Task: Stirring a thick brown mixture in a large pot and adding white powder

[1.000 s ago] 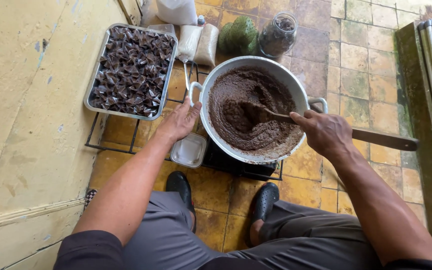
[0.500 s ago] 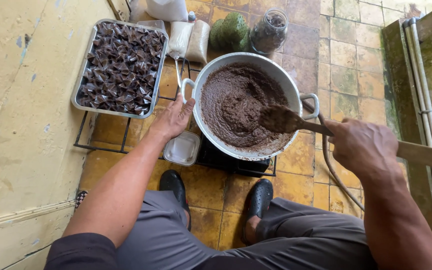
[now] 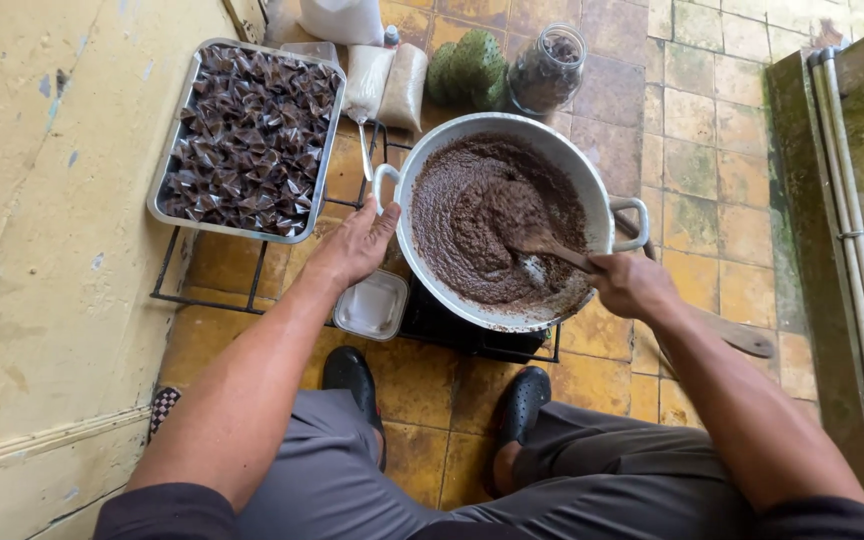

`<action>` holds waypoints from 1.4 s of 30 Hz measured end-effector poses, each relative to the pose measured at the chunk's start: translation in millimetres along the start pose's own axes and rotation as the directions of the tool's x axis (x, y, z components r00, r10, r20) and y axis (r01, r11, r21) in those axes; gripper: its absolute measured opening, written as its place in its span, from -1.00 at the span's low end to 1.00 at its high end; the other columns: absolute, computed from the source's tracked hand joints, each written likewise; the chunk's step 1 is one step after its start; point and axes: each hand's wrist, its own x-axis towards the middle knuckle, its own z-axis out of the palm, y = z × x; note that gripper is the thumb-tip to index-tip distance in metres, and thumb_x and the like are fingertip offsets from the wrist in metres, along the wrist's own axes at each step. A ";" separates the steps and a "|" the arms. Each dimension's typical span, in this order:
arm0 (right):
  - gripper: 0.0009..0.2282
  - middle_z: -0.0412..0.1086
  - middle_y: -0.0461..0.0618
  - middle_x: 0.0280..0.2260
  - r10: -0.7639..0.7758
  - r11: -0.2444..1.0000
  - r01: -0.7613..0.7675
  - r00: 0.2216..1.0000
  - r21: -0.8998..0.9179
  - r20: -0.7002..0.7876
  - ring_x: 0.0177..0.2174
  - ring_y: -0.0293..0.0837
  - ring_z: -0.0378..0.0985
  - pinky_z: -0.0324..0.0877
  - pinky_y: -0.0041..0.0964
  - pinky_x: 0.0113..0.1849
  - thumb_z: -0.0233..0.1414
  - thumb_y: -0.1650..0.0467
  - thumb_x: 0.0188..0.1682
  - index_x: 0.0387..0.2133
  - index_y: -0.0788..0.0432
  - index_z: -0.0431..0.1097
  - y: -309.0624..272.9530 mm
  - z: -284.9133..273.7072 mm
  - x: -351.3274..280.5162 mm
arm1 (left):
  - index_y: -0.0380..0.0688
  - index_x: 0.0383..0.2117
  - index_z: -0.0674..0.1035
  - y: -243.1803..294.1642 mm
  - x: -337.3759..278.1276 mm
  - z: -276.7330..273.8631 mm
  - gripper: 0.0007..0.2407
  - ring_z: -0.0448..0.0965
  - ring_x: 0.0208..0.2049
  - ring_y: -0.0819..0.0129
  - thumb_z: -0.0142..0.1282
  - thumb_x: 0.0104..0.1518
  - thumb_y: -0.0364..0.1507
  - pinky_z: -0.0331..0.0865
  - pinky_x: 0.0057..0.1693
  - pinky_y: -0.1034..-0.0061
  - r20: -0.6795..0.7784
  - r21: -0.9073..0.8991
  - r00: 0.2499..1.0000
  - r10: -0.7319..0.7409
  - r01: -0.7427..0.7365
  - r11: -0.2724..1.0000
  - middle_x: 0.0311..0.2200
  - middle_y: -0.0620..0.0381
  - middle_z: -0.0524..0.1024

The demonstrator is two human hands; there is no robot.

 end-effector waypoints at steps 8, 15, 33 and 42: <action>-0.68 0.55 0.06 -0.29 -0.260 0.961 0.198 0.883 -0.193 -0.392 -0.29 0.09 0.67 0.58 0.04 -0.24 0.02 0.31 0.01 0.06 -0.14 0.44 -34.1 -16.2 -21.1 | -0.28 0.42 0.05 2.7 -4.0 0.9 -0.11 0.16 0.35 -0.32 -0.65 0.18 0.27 0.00 0.41 -0.15 -0.021 0.037 1.000 0.011 -0.011 0.999 0.31 -0.40 0.19; -0.68 0.58 0.10 -0.31 -0.524 0.787 0.250 0.754 -0.564 -0.396 -0.48 -0.13 0.64 0.47 -0.33 -0.50 -0.07 0.48 0.08 0.08 -0.03 0.40 -41.7 -41.5 -61.7 | -0.33 0.40 0.09 -5.0 3.6 6.0 -0.08 0.20 0.32 -0.33 -0.73 0.17 0.29 0.06 0.38 -0.17 -0.051 0.032 0.997 0.050 -0.049 0.998 0.28 -0.41 0.23; -0.73 0.48 -0.20 -0.32 -0.092 0.858 0.067 0.996 -0.509 -0.023 -0.67 -0.35 0.41 0.47 -0.48 -0.62 -0.31 0.36 0.24 0.13 -0.12 0.24 -22.5 -118.4 -139.6 | -0.06 0.44 -0.22 -6.3 18.1 19.0 -0.01 -0.02 0.41 -0.20 -0.79 -0.19 0.30 -0.13 0.41 -0.22 0.007 0.025 0.999 -0.037 0.037 0.999 0.46 -0.12 -0.15; -0.71 0.47 -0.06 -0.43 0.082 0.976 -0.016 0.950 -0.217 0.301 -0.44 -0.14 0.41 0.31 -0.28 -0.41 -0.20 0.19 0.17 -0.10 -0.11 0.50 2.9 -49.4 -88.9 | -0.19 0.43 -0.04 -5.1 9.9 12.5 -0.05 0.15 0.34 -0.28 -0.74 0.00 0.31 0.03 0.37 -0.18 -0.025 -0.031 1.000 -0.003 0.003 1.000 0.36 -0.30 0.09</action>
